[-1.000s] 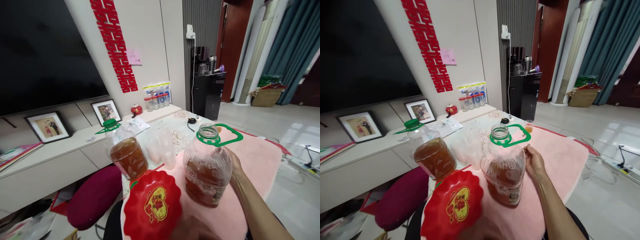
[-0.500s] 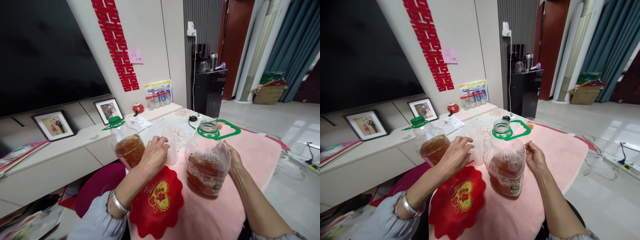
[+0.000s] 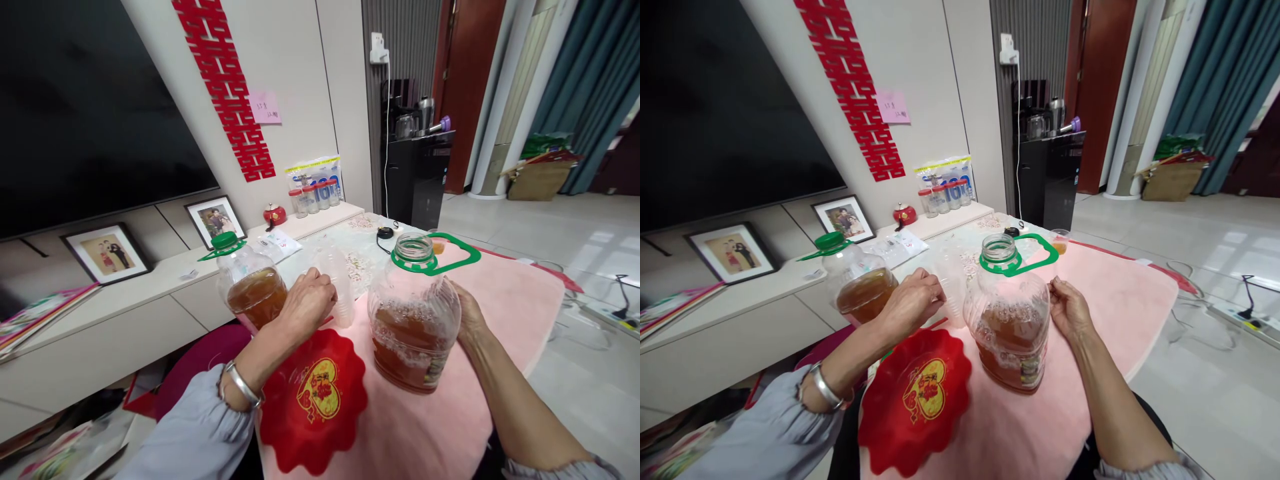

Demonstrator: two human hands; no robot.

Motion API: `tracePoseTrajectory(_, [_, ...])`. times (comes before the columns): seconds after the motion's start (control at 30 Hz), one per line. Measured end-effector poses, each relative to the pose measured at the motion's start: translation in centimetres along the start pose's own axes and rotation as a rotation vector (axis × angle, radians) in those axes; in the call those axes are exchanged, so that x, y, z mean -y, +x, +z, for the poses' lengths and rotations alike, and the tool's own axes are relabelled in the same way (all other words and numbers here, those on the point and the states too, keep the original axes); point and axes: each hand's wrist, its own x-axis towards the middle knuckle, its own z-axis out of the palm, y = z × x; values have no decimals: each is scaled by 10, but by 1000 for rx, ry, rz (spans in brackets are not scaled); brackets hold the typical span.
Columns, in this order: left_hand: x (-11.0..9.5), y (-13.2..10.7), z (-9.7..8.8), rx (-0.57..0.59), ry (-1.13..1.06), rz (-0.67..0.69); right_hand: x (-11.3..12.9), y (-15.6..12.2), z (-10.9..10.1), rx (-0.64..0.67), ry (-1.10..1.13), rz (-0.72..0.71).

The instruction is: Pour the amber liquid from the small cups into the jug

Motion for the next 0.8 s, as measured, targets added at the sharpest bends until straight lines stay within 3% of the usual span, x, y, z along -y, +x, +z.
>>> tracePoseTrajectory(0.13, [1,-2,-7,-11,-34,-31,0,2,-3,8,10,60])
tracePoseTrajectory(0.4, [-4,-8,-11,-11,-43,-72,2,0,0,16,10,39])
tracePoseTrajectory(0.57, [-8,-9,-3,24,-91,-90,2,-1,0,17,10,48])
tracePoseTrajectory(0.8, [0,1,7,-27,-147,-83,1,-1,-2,7,22,114])
